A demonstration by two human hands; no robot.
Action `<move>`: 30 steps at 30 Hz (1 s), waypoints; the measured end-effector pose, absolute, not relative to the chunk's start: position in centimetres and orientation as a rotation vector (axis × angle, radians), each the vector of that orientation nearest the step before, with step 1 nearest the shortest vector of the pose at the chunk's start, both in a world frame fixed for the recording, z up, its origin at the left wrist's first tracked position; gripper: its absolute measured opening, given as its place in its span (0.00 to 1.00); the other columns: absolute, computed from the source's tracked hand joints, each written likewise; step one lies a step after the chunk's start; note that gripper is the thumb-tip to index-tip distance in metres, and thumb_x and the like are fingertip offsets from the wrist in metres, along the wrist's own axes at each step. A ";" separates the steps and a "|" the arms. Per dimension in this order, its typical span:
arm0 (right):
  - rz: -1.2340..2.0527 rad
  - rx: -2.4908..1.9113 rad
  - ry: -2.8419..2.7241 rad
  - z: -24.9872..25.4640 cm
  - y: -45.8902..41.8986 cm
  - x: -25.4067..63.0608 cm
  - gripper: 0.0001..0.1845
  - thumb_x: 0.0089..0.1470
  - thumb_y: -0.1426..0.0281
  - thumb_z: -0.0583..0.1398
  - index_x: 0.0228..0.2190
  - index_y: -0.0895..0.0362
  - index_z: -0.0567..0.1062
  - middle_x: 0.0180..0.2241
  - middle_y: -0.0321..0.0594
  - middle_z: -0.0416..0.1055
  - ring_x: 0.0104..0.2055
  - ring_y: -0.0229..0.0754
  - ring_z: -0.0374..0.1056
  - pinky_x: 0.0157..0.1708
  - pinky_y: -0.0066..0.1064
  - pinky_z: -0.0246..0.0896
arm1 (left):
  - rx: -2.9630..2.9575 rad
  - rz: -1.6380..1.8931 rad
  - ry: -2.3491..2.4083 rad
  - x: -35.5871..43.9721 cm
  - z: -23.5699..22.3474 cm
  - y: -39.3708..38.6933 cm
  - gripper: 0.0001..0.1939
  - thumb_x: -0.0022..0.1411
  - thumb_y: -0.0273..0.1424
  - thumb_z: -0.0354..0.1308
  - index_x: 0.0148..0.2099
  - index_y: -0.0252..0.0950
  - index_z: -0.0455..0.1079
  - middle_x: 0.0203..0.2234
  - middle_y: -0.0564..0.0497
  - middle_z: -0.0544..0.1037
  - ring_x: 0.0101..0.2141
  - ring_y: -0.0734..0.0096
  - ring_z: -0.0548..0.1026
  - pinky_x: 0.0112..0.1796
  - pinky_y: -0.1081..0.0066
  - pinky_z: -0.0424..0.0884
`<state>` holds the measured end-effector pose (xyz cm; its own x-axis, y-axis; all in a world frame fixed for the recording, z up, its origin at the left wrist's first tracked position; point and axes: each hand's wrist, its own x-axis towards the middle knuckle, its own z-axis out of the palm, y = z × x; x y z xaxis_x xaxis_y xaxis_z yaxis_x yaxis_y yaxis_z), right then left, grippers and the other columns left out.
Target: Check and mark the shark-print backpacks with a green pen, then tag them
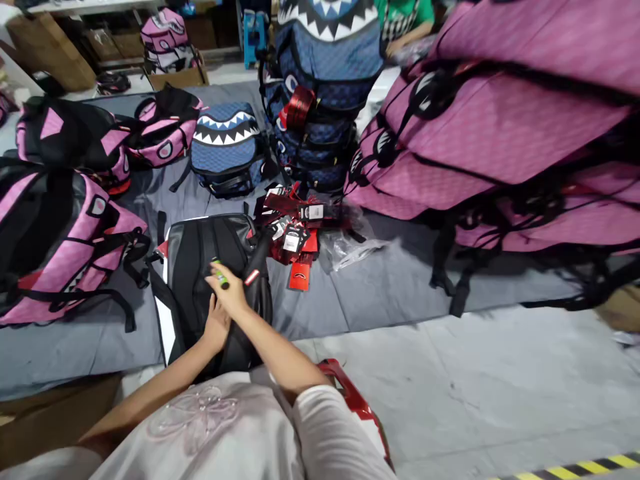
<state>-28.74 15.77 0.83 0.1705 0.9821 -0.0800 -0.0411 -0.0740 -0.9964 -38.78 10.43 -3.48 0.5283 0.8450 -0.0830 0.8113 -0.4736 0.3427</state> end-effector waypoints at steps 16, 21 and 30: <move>0.386 -1.526 -1.808 -9.5 10.7 -18.5 0.34 0.50 0.82 0.58 0.58 0.56 0.72 0.61 0.57 0.71 0.69 0.56 0.60 0.66 0.60 0.52 | 3.035 -0.415 0.553 -28.4 1.8 30.3 0.18 0.71 0.41 0.54 0.39 0.32 0.78 0.36 0.40 0.79 0.45 0.51 0.73 0.54 0.50 0.65; 0.375 -1.539 -1.854 -11.0 10.4 -17.3 0.29 0.56 0.82 0.58 0.57 0.53 0.73 0.62 0.54 0.70 0.69 0.53 0.60 0.67 0.58 0.50 | 3.020 -0.439 0.265 -27.9 0.2 32.4 0.24 0.73 0.46 0.49 0.35 0.37 0.77 0.32 0.46 0.78 0.39 0.59 0.70 0.48 0.52 0.63; 0.417 -1.513 -1.846 -11.3 10.2 -16.6 0.30 0.56 0.84 0.54 0.57 0.52 0.72 0.64 0.54 0.68 0.70 0.53 0.60 0.67 0.59 0.51 | 3.151 -0.194 0.745 -30.4 2.2 38.2 0.24 0.73 0.51 0.48 0.36 0.39 0.72 0.39 0.50 0.76 0.53 0.56 0.66 0.64 0.42 0.49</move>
